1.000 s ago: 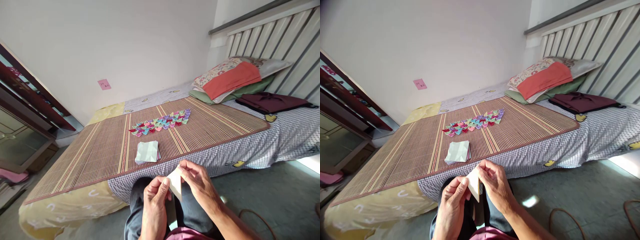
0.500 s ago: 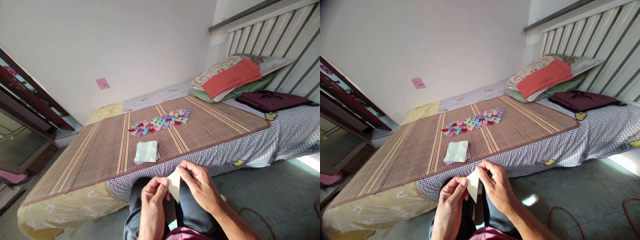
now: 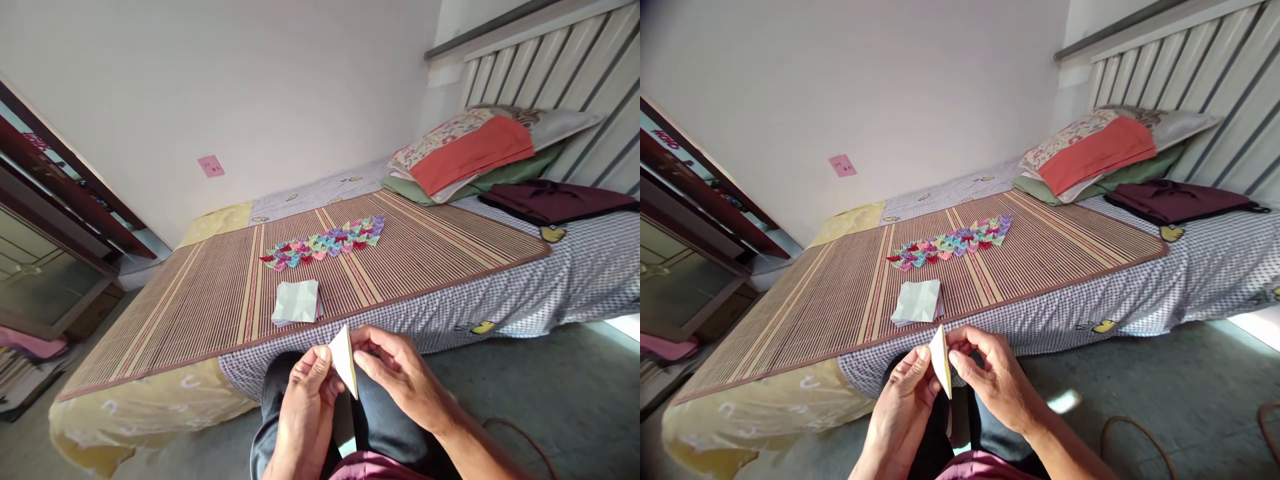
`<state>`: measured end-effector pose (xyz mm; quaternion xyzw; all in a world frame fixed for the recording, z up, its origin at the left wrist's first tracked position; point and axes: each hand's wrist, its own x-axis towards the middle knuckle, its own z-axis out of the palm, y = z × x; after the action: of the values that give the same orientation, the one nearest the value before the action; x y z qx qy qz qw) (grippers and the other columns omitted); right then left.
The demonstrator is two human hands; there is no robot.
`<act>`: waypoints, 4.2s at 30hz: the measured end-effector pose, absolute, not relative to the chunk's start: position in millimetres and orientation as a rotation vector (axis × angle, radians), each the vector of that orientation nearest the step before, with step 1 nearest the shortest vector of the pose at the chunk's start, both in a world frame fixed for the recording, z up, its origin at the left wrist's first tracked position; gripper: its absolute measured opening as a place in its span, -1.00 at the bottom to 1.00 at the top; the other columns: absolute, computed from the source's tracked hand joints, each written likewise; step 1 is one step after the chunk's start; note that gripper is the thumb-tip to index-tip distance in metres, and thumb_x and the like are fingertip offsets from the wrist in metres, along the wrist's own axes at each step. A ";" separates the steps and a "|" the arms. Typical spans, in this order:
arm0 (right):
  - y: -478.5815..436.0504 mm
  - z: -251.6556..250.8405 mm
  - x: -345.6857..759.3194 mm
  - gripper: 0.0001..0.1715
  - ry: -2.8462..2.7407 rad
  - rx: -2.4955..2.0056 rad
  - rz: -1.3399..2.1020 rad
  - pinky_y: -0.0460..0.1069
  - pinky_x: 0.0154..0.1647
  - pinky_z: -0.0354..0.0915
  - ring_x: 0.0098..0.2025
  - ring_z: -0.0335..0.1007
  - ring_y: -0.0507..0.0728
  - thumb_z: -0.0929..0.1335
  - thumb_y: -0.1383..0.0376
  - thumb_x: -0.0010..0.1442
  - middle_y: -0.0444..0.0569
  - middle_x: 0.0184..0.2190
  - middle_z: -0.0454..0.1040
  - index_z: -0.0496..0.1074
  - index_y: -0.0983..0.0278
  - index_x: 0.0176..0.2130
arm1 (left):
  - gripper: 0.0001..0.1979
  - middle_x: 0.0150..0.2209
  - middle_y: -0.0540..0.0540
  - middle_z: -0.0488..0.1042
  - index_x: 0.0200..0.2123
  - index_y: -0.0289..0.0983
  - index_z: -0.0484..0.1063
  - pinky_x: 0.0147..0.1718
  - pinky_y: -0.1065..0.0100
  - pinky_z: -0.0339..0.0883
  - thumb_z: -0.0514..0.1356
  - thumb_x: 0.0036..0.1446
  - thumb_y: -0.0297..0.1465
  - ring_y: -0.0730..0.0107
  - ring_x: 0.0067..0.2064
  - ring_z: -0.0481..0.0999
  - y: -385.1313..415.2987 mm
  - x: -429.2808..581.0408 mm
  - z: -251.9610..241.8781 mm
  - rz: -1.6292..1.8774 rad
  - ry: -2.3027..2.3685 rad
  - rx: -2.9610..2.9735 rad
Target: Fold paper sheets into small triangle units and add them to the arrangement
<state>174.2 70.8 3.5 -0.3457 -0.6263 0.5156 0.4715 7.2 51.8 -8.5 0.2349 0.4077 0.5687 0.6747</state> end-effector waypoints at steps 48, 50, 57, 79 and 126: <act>63.2 -5.9 155.6 -0.77 -1.575 -0.700 0.793 -0.11 -0.25 0.41 -0.26 0.49 0.07 0.38 0.46 0.36 -0.11 -0.32 0.47 0.61 0.17 -0.17 | -0.67 -0.50 0.01 0.42 -0.46 -0.29 0.57 -0.32 0.43 0.30 0.49 0.16 -0.18 0.45 -0.41 0.33 38.0 12.1 5.7 1.284 0.879 0.684; 63.1 -11.8 154.4 -0.68 -1.611 -0.715 0.595 -0.10 -0.23 0.43 -0.23 0.50 0.08 0.35 0.53 0.33 -0.08 -0.28 0.46 0.60 0.18 -0.10 | -0.66 -0.49 -0.01 0.46 -0.42 -0.30 0.61 -0.30 0.39 0.35 0.50 0.13 -0.15 0.42 -0.40 0.38 37.6 14.7 7.2 1.266 0.873 0.656; 66.0 -25.9 156.7 -0.58 -1.868 -0.776 0.070 0.04 -0.16 0.47 -0.21 0.49 0.17 0.31 0.58 0.37 0.03 -0.22 0.48 0.56 0.22 0.05 | -0.68 -0.38 -0.11 0.60 -0.33 -0.34 0.69 -0.25 0.36 0.47 0.51 0.10 -0.16 0.37 -0.34 0.51 34.1 13.0 5.6 1.198 0.868 0.508; 66.2 -16.7 151.2 -0.86 -1.622 -0.925 0.708 0.01 -0.13 0.50 -0.19 0.56 0.16 0.35 0.29 0.47 0.01 -0.19 0.59 0.53 0.21 -0.07 | -0.67 -0.42 -0.05 0.57 -0.30 -0.31 0.68 -0.31 0.42 0.34 0.46 0.18 -0.12 0.41 -0.36 0.45 39.6 -0.8 -1.9 1.369 1.017 0.756; 71.1 -10.8 148.1 -0.55 -1.233 -0.884 1.248 -0.10 -0.48 0.27 -0.50 0.27 0.04 0.41 -0.06 0.38 -0.18 -0.53 0.34 0.44 0.25 -0.31 | -0.51 -0.45 -0.24 0.70 -0.46 -0.31 0.63 -0.37 0.34 0.41 0.40 0.18 0.04 0.27 -0.46 0.60 25.0 9.2 -0.1 1.148 1.123 1.025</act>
<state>148.1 71.1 -10.8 -0.3744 -0.5221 0.5283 0.5551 9.2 25.0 -0.1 0.4384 0.4803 0.4910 0.5797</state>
